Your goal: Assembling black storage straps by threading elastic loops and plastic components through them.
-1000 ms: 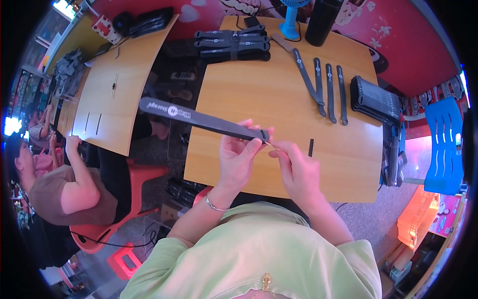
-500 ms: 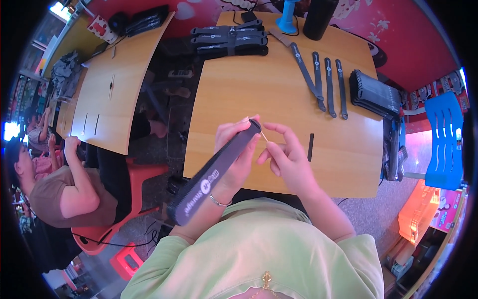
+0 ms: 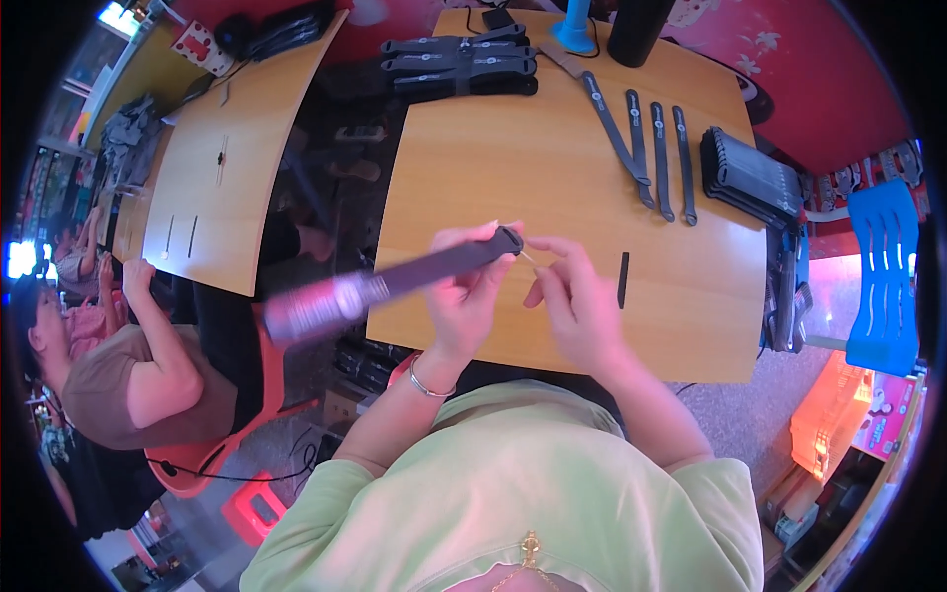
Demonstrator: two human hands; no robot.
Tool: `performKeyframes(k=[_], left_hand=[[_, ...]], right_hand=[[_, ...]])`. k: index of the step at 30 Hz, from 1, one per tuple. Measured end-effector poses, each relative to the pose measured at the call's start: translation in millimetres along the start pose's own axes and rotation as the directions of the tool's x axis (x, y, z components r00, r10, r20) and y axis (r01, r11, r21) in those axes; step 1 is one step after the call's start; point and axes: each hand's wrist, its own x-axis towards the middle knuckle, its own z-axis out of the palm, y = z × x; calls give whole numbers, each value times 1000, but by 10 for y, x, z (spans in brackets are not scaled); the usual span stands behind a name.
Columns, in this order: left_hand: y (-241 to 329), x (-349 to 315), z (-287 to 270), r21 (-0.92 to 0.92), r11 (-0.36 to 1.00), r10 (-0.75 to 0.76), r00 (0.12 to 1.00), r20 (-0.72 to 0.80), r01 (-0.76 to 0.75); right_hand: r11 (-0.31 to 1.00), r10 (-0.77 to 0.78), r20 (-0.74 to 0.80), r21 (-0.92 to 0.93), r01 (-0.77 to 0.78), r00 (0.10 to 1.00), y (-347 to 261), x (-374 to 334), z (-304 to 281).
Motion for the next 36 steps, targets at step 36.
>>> performKeyframes(k=[36], left_hand=[[93,247,-147,-366,713,-540,801,257,598]], right_hand=[[993,-50,-78,107,58,996,-36,145,-17]])
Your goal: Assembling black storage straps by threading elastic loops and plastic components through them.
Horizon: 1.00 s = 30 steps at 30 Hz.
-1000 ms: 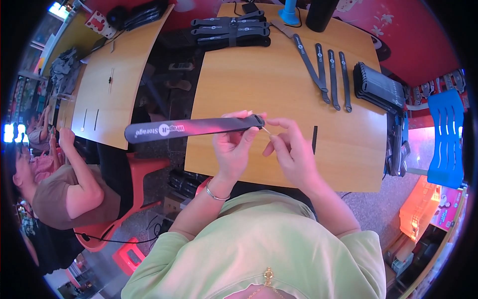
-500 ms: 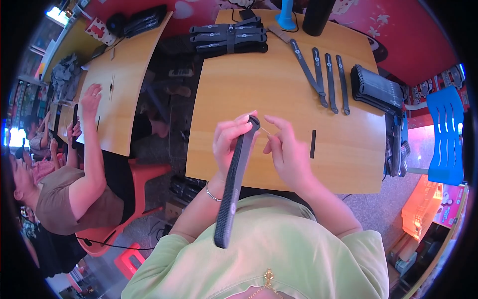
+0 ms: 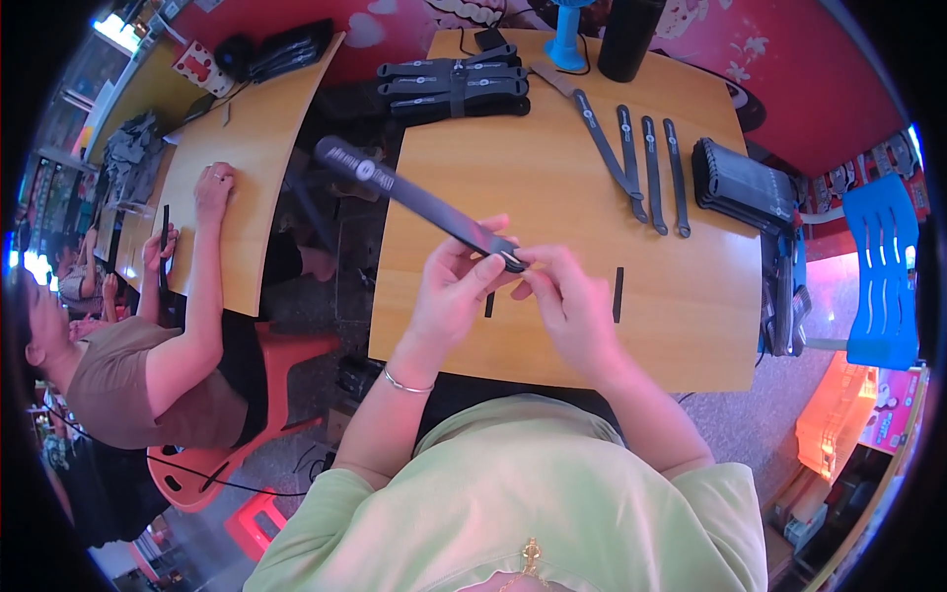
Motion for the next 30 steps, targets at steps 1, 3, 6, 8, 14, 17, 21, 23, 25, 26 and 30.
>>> performKeyframes(k=[1,3,6,8,14,17,21,23,25,26,30], left_hand=[[-23,3,7,-1,1000,-4,1000,0,4],[-85,22,63,5,999,45,994,-101,-45],[-190,-12,183,112,988,126,982,-139,-110],[-209,-28,170,197,972,158,977,-141,-129],[-175,-17,42,338,933,120,992,32,-124],[-152,-33,59,449,889,88,996,33,-93],[-149,-37,59,305,952,20,999,36,-30],[-140,-29,45,268,963,-36,999,19,30],[-152,-8,1,229,968,-84,994,-72,99],[-144,-11,-2,228,969,-86,994,-70,100],[-100,-106,7,315,926,-183,977,-110,209]], right_hand=[[999,-35,-26,-12,35,999,54,-8,32],[997,-74,-51,-24,73,996,97,1,78],[998,-63,-79,-36,60,995,143,14,108],[1000,-7,-62,-28,6,998,178,-8,107],[999,-5,-59,-39,2,998,180,-15,-17],[996,-77,-69,-53,73,995,178,7,-29],[975,-182,-83,-146,169,980,227,30,-65],[946,-217,-73,-263,191,973,247,22,-80],[930,-226,-48,-308,201,973,219,17,-64],[912,-235,-32,-353,209,972,214,25,-61],[854,-283,-7,-457,249,959,311,24,-126]])
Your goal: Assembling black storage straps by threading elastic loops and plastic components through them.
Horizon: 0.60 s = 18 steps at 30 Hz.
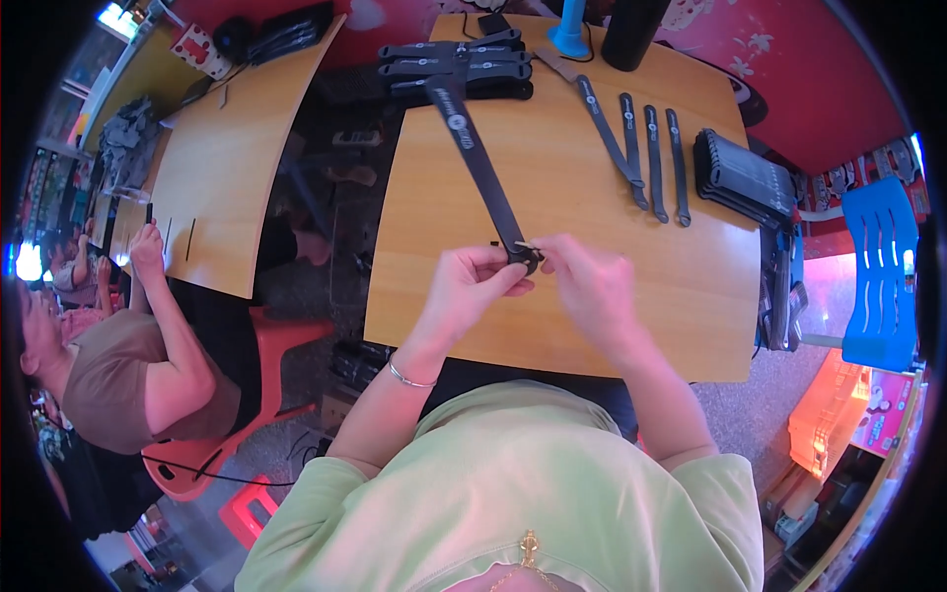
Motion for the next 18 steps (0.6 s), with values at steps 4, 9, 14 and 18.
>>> performKeyframes(k=[4,9,14,18], left_hand=[[-214,-196,-118,187,972,-163,983,90,144],[-239,-201,-192,213,960,-254,889,381,182],[-123,-54,26,-269,962,27,974,227,35],[67,26,79,-346,938,-23,1000,21,29]], right_hand=[[992,-95,-124,-95,83,988,84,189,-274],[983,-146,16,-111,147,989,-112,189,-479],[948,-232,109,-197,250,967,-296,32,-537],[936,-222,210,-229,269,952,-257,-105,-527]])
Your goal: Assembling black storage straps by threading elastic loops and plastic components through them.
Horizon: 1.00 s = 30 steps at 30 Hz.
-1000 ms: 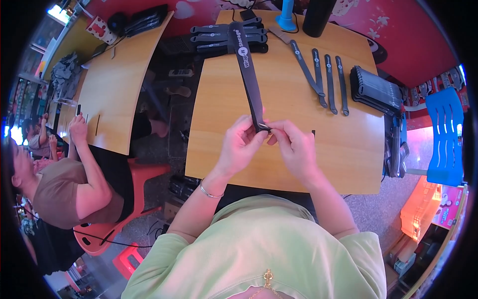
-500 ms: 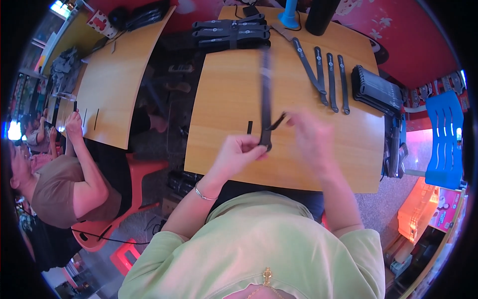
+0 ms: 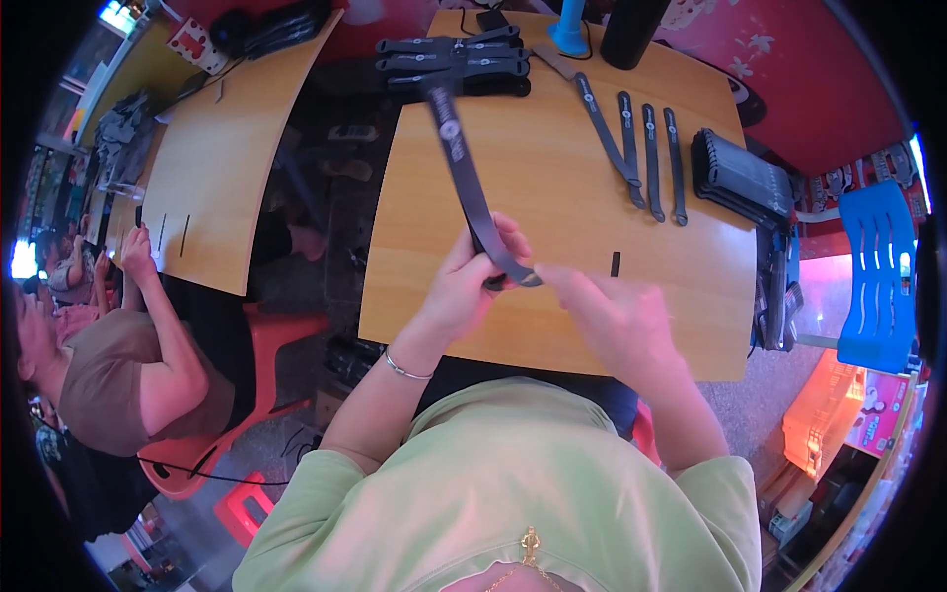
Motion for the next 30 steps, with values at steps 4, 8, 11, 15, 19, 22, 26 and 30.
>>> performKeyframes(k=[4,8,11,15,19,22,26,30], left_hand=[[6,22,-104,-98,995,41,994,104,-31],[-77,-85,112,43,998,-50,999,-17,50],[-159,-111,121,60,995,-82,996,24,80],[-22,-139,35,122,981,-169,970,176,149],[271,-294,-182,370,905,-332,890,311,208],[459,-342,-460,442,869,-395,852,343,225],[604,-494,-740,616,775,-463,789,404,139],[694,-578,-1005,435,854,-395,899,188,284]], right_hand=[[948,234,103,197,-251,967,5,-23,-22],[959,145,-254,273,-74,956,-79,125,117],[973,108,-323,231,-33,940,1,148,256],[923,149,-265,383,-37,953,167,197,156],[646,499,-104,706,-289,860,406,320,-258],[750,544,-289,588,-302,788,744,324,-791],[828,551,-558,458,-324,621,903,396,-1202],[843,523,-639,488,-228,565,1072,386,-1363]])
